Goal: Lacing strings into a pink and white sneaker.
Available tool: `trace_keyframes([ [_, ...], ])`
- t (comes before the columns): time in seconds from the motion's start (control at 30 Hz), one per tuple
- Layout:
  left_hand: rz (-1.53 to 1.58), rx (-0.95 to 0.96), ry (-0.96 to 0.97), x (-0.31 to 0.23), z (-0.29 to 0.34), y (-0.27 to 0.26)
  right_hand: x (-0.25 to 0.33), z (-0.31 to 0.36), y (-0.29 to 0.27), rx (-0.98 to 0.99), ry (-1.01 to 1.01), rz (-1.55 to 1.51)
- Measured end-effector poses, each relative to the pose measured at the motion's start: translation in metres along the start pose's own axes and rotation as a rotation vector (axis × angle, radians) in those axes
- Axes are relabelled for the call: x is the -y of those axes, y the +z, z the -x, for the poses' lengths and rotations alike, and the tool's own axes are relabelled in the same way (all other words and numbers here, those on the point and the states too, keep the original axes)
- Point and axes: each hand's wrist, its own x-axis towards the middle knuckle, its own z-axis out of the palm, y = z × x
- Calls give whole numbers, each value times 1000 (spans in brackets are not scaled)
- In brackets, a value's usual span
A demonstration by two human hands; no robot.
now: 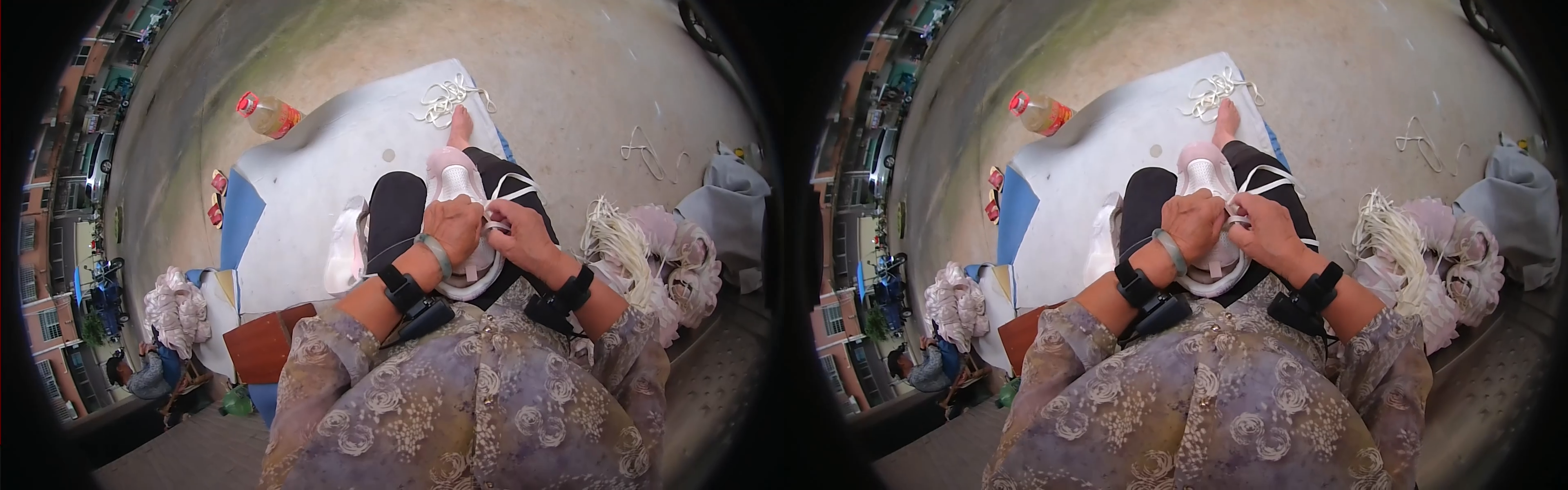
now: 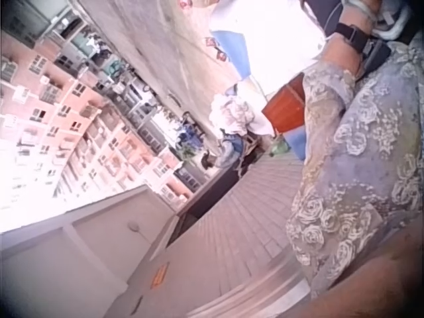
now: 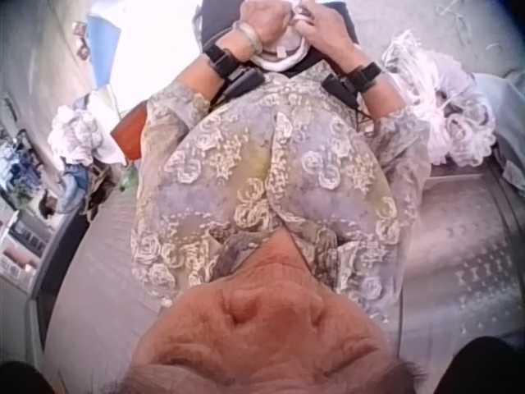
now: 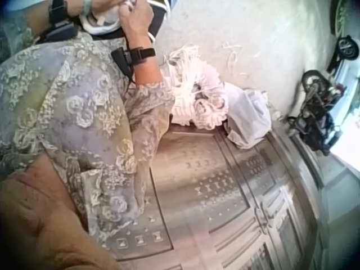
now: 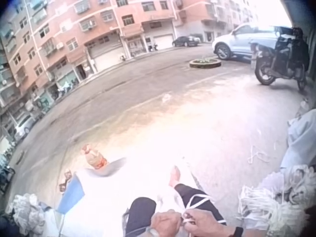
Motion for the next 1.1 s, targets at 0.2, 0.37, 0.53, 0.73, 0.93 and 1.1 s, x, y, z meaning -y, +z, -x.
trace_keyframes([
  [0.2, 69, -178, 200, 0, 12, -37, -8, 3, -4, -13, 86, 31],
  [0.37, -91, -457, 132, 73, 82, -65, -18, 9, -3, -70, 61, 19],
  [0.53, -351, -354, -498, 217, 267, -82, -6, 9, -5, -18, 28, 59],
  [0.73, -651, 270, -959, 204, 291, -76, -4, 4, 2, -29, -25, 119],
  [0.93, 232, -292, -142, 100, 117, -51, -4, 4, -1, -28, -9, 118],
  [1.1, 395, -140, 13, 58, 50, -36, -15, -8, -1, -50, 16, -101],
])
